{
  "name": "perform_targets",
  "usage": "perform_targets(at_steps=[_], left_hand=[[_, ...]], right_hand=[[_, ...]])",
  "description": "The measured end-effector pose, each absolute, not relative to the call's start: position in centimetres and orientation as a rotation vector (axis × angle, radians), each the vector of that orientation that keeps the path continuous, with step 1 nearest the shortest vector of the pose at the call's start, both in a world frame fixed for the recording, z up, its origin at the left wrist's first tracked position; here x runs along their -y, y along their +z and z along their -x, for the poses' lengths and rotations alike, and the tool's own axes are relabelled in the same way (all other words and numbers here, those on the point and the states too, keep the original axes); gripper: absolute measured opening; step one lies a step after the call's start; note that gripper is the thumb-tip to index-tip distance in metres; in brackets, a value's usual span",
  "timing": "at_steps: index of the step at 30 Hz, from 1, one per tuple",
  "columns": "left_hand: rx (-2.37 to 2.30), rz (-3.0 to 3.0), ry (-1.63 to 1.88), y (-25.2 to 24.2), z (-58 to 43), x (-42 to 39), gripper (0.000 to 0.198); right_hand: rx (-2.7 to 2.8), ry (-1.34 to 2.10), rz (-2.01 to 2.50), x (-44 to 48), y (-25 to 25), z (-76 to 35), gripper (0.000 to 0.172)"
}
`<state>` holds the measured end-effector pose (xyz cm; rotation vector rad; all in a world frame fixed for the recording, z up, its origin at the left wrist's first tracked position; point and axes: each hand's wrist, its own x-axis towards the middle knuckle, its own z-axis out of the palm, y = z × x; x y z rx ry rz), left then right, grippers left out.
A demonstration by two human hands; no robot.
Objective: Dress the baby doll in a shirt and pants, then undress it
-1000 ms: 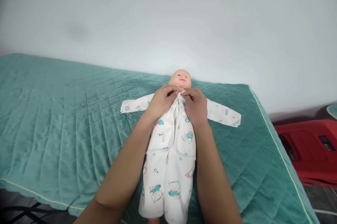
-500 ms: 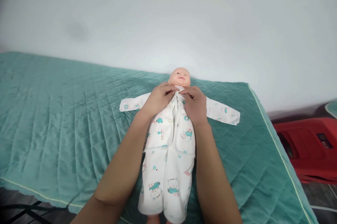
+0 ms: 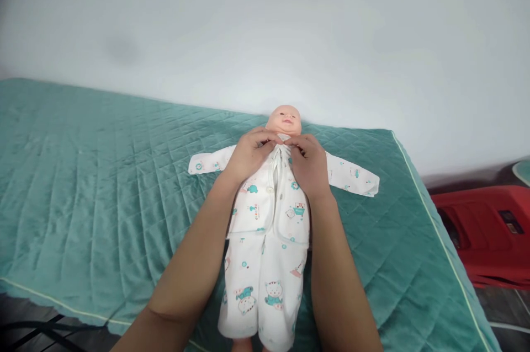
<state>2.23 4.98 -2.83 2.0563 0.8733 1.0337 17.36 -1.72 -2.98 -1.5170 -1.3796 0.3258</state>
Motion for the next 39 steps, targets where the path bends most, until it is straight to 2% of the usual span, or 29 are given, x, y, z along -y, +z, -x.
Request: perform_targets(at_steps=[7, 14, 18, 21, 24, 35, 39], left_hand=[[-1.063, -2.243, 1.042, -2.7, -2.1, -4.4, 0.03], [-1.026, -2.186, 1.092, -2.8, -1.8, -4.7, 0.028], [-0.956, -2.126, 1.051, -1.6, -1.5, -4.3, 0.027], [-0.92, -2.084, 0.925, -0.6, -1.0, -3.8, 0.021], [-0.914, -2.104, 0.854, 0.1, -0.4, -3.1, 0.018], [-0.806, -1.911, 0.866, -1.5, 0.8, 0.2, 0.014], [-0.825, -1.876, 0.907, -1.8, 0.7, 0.2, 0.012]], right_hand=[[1.341, 0.343, 1.56, 1.9, -2.8, -17.3, 0.024], [1.447, 0.234, 1.635, 2.8, -1.8, -16.9, 0.025], [1.475, 0.188, 1.766, 4.2, -0.1, -16.9, 0.015], [1.56, 0.261, 1.86, 5.7, 1.3, -16.9, 0.028], [1.656, 0.368, 1.898, 7.0, 1.9, -16.2, 0.031], [1.442, 0.193, 1.846, 7.8, -1.7, -13.9, 0.011], [1.275, 0.265, 1.741, 7.8, -2.7, -14.0, 0.013]])
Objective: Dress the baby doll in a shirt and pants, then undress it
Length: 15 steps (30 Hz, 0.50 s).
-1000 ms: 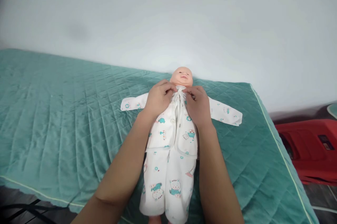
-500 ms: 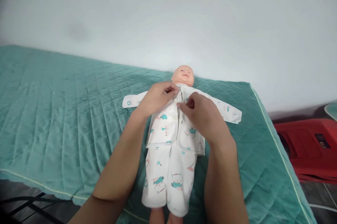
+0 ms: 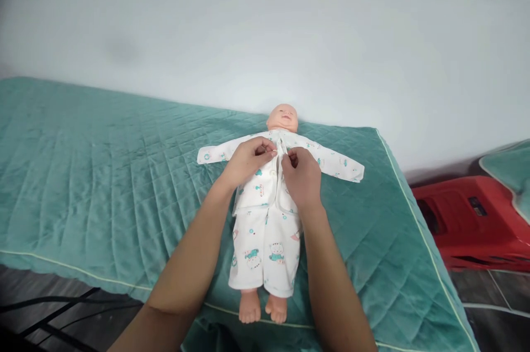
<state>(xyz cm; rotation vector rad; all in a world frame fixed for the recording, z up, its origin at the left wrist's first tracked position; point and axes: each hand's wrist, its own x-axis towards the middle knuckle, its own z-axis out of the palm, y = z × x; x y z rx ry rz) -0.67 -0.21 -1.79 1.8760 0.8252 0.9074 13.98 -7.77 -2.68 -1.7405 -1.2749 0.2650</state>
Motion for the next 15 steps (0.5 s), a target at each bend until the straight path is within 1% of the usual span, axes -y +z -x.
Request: perform_targets(at_steps=[6, 9, 15], left_hand=[[-0.812, -1.718, 0.934, -1.86, -0.13, 0.48, 0.016], [-0.806, -1.684, 0.943, -1.86, -0.31, 0.66, 0.016], [-0.799, -1.668, 0.851, -1.84, 0.4, 0.41, 0.019]], right_hand=[[1.083, 0.567, 1.53, 7.08, -2.17, -14.3, 0.016], [1.067, 0.651, 1.453, 7.16, -2.02, -14.43, 0.016], [1.11, 0.785, 1.396, 7.77, -2.21, -14.73, 0.02]])
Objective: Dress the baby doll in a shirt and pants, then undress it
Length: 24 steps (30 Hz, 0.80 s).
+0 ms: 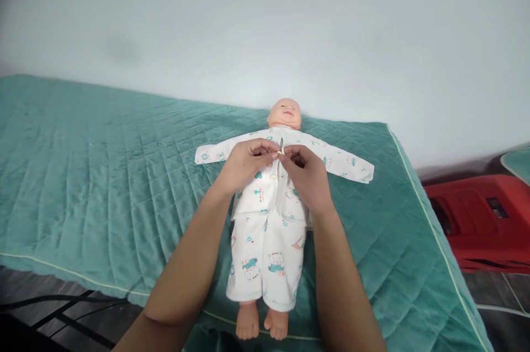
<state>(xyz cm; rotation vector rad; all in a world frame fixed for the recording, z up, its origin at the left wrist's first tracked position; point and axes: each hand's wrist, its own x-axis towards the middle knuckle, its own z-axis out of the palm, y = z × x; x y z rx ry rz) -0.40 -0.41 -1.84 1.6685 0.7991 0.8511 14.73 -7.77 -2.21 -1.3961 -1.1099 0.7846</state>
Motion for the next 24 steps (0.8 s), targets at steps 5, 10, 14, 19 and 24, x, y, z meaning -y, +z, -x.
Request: perform_targets(at_steps=[5, 10, 14, 19, 24], left_hand=[[-0.758, -1.576, 0.887, -2.24, 0.44, 0.16, 0.016], [-0.709, -1.507, 0.881, -2.64, 0.4, -0.17, 0.018], [-0.679, -1.422, 0.848, -2.78, 0.53, -0.38, 0.023], [-0.627, -1.373, 0.83, -2.4, 0.77, -0.24, 0.025], [-0.627, -1.407, 0.802, -2.17, 0.84, 0.02, 0.033]], right_hand=[[1.145, 0.806, 1.414, 7.91, -2.05, -14.83, 0.022], [1.177, 0.831, 1.479, 7.7, -1.79, -14.61, 0.027], [1.211, 0.819, 1.509, 7.7, -1.77, -14.54, 0.029], [1.255, 0.784, 1.537, 7.78, -1.85, -14.55, 0.028], [1.345, 0.639, 1.648, 7.99, -1.55, -13.93, 0.025]])
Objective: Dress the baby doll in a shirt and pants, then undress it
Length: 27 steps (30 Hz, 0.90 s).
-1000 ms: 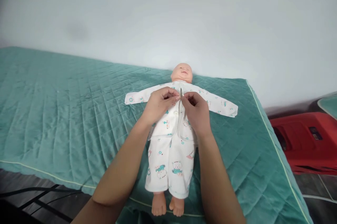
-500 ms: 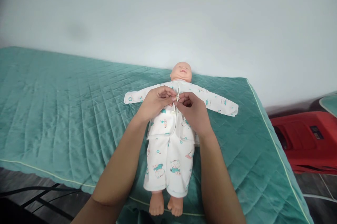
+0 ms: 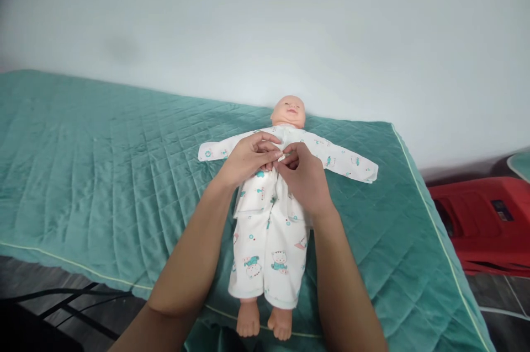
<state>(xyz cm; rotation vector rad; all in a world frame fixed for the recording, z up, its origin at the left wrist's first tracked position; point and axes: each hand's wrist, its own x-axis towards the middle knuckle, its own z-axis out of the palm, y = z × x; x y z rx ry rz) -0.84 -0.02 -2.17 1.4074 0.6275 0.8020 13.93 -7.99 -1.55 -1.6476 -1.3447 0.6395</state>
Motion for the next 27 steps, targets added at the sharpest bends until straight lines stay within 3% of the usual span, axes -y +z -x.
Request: perform_targets(at_steps=[15, 27], left_hand=[[-0.661, -1.327, 0.816, -1.9, 0.7, 0.3, 0.025], [-0.749, -1.412, 0.785, -1.1, 1.1, 0.6, 0.018]], right_hand=[[1.479, 0.406, 1.732, 8.4, -1.3, -12.8, 0.02], [1.376, 0.559, 1.634, 8.5, -1.3, -13.6, 0.025]])
